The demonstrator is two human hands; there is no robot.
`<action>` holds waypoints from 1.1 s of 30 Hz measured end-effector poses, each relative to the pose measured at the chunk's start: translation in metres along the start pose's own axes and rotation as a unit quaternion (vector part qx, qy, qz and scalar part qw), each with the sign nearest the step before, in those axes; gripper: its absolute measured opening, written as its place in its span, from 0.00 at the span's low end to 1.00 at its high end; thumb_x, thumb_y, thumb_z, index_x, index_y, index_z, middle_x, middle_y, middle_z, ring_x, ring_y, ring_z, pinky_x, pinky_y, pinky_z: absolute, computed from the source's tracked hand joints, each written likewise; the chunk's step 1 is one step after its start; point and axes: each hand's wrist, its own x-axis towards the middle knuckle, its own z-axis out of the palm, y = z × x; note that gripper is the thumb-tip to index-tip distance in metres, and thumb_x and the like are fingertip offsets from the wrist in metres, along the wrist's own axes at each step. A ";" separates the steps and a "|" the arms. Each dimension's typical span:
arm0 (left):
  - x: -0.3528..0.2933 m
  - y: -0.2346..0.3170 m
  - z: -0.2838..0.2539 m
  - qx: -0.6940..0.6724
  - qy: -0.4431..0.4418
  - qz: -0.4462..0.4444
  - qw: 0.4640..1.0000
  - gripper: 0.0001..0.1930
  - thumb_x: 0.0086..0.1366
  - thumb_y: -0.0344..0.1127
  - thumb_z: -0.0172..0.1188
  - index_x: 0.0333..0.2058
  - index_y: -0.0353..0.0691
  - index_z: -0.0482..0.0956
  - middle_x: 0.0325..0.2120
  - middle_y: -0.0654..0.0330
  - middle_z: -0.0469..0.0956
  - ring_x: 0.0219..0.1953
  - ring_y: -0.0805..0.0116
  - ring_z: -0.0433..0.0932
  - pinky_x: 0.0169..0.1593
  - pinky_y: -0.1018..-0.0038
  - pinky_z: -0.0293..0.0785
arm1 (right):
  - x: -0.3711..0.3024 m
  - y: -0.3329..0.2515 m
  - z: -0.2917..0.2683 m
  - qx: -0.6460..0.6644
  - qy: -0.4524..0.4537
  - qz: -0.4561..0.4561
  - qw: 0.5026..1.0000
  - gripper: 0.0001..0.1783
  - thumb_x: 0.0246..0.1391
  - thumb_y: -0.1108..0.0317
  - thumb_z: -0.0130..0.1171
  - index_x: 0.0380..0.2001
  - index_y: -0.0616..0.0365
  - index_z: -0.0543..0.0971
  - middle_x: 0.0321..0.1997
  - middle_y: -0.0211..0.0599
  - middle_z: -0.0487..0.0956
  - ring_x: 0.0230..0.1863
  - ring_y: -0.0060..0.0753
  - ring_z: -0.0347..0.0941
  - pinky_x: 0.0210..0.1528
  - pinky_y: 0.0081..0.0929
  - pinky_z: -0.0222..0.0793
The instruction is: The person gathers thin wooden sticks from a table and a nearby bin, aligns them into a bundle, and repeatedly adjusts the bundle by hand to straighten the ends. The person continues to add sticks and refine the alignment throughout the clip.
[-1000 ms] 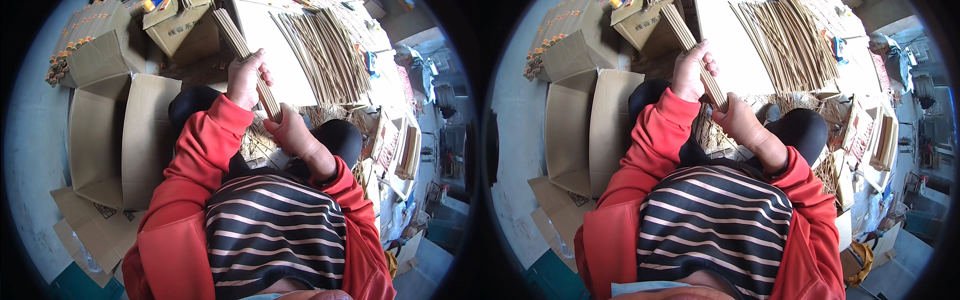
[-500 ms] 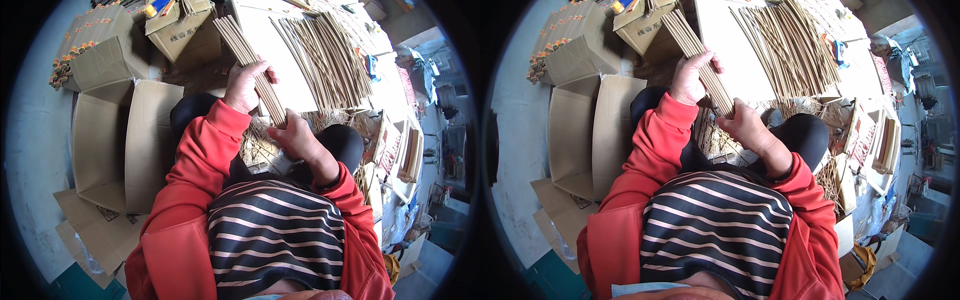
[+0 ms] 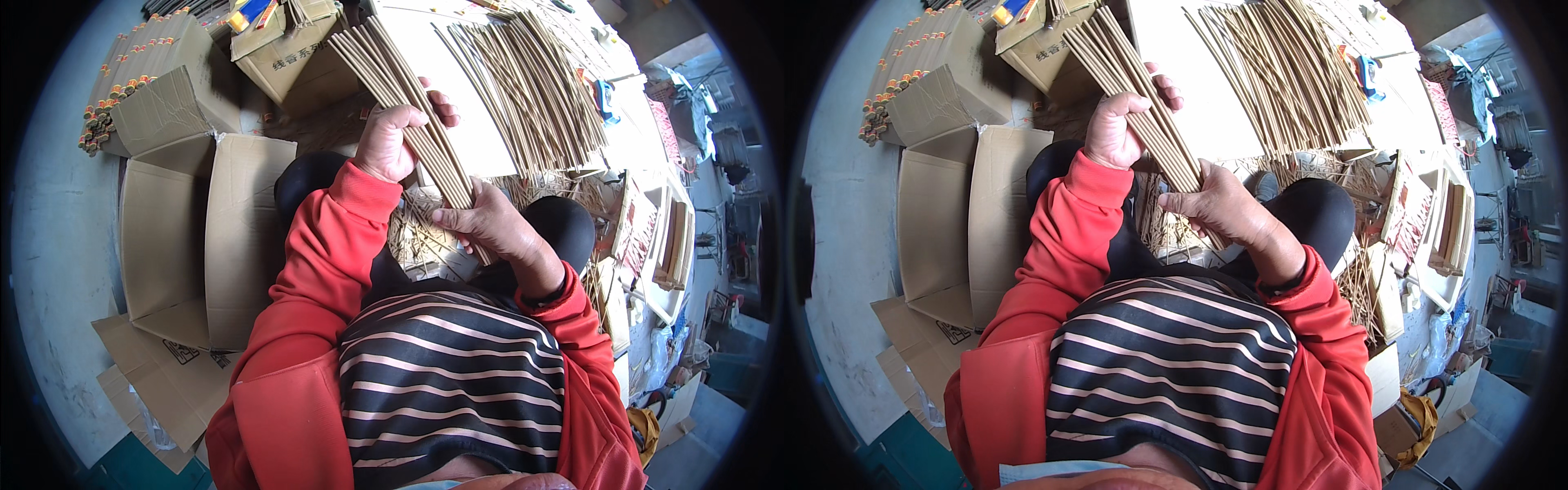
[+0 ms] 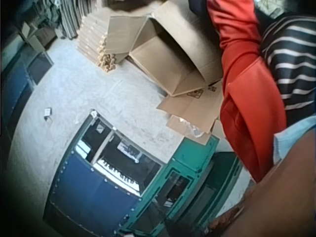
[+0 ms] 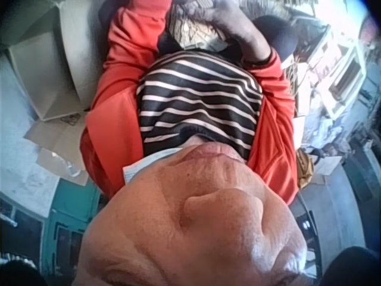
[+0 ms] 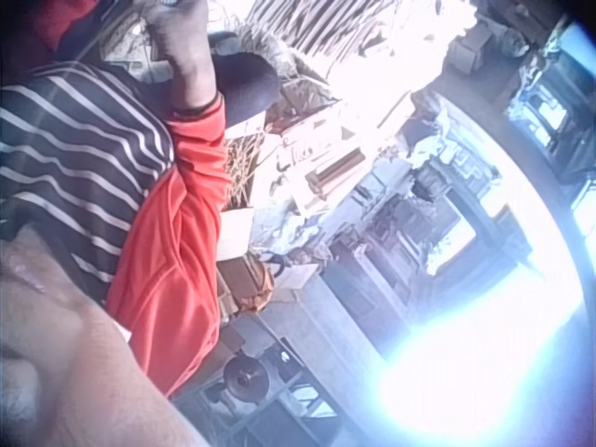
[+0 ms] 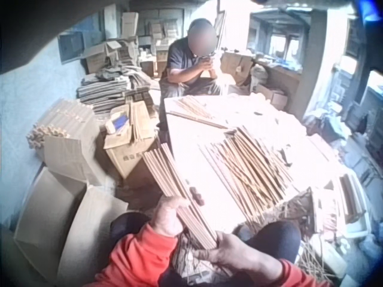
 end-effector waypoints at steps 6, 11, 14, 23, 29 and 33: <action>0.000 0.001 0.000 -0.031 -0.007 -0.006 0.999 0.26 0.41 0.21 0.46 0.45 0.32 0.67 0.37 0.51 0.70 0.41 0.54 0.70 0.53 0.62 0.67 | 0.002 0.007 -0.003 0.049 -0.030 -0.016 0.998 0.18 0.49 0.63 0.63 0.37 0.61 0.70 0.16 0.22 0.68 0.12 0.12 0.62 0.13 0.10 0.57; 0.000 0.002 -0.001 -0.050 -0.008 -0.008 0.999 0.28 0.38 0.22 0.46 0.45 0.30 0.67 0.38 0.48 0.70 0.43 0.53 0.69 0.54 0.61 0.66 | -0.001 0.002 -0.004 0.066 -0.038 -0.017 0.997 0.20 0.54 0.54 0.55 0.38 0.61 0.70 0.18 0.25 0.69 0.14 0.15 0.63 0.15 0.13 0.60; 0.001 0.001 -0.001 -0.049 -0.008 -0.004 0.999 0.30 0.36 0.23 0.45 0.46 0.29 0.66 0.39 0.47 0.69 0.44 0.52 0.69 0.55 0.60 0.64 | -0.002 0.003 -0.004 0.087 -0.025 0.002 0.996 0.22 0.58 0.50 0.48 0.39 0.61 0.70 0.19 0.28 0.70 0.15 0.17 0.64 0.16 0.14 0.61; 0.002 0.002 0.002 -0.041 -0.014 -0.012 0.999 0.32 0.34 0.25 0.45 0.46 0.30 0.66 0.41 0.47 0.69 0.47 0.50 0.68 0.58 0.57 0.61 | -0.003 0.004 -0.011 0.135 -0.027 0.014 0.990 0.24 0.61 0.50 0.40 0.41 0.62 0.71 0.26 0.32 0.73 0.22 0.20 0.67 0.24 0.17 0.64; 0.001 0.004 0.002 -0.052 -0.034 -0.023 0.998 0.30 0.39 0.23 0.46 0.48 0.33 0.66 0.43 0.48 0.70 0.49 0.49 0.69 0.59 0.55 0.60 | -0.003 0.003 -0.011 0.099 -0.021 0.013 0.995 0.28 0.59 0.45 0.38 0.37 0.61 0.72 0.21 0.34 0.74 0.18 0.24 0.69 0.21 0.19 0.65; 0.000 0.002 0.002 -0.019 0.009 -0.015 1.000 0.26 0.46 0.20 0.48 0.49 0.37 0.65 0.43 0.48 0.70 0.49 0.49 0.69 0.58 0.53 0.61 | -0.001 0.005 -0.013 0.084 -0.019 0.023 0.996 0.29 0.59 0.43 0.38 0.37 0.61 0.73 0.19 0.35 0.74 0.16 0.25 0.70 0.19 0.19 0.66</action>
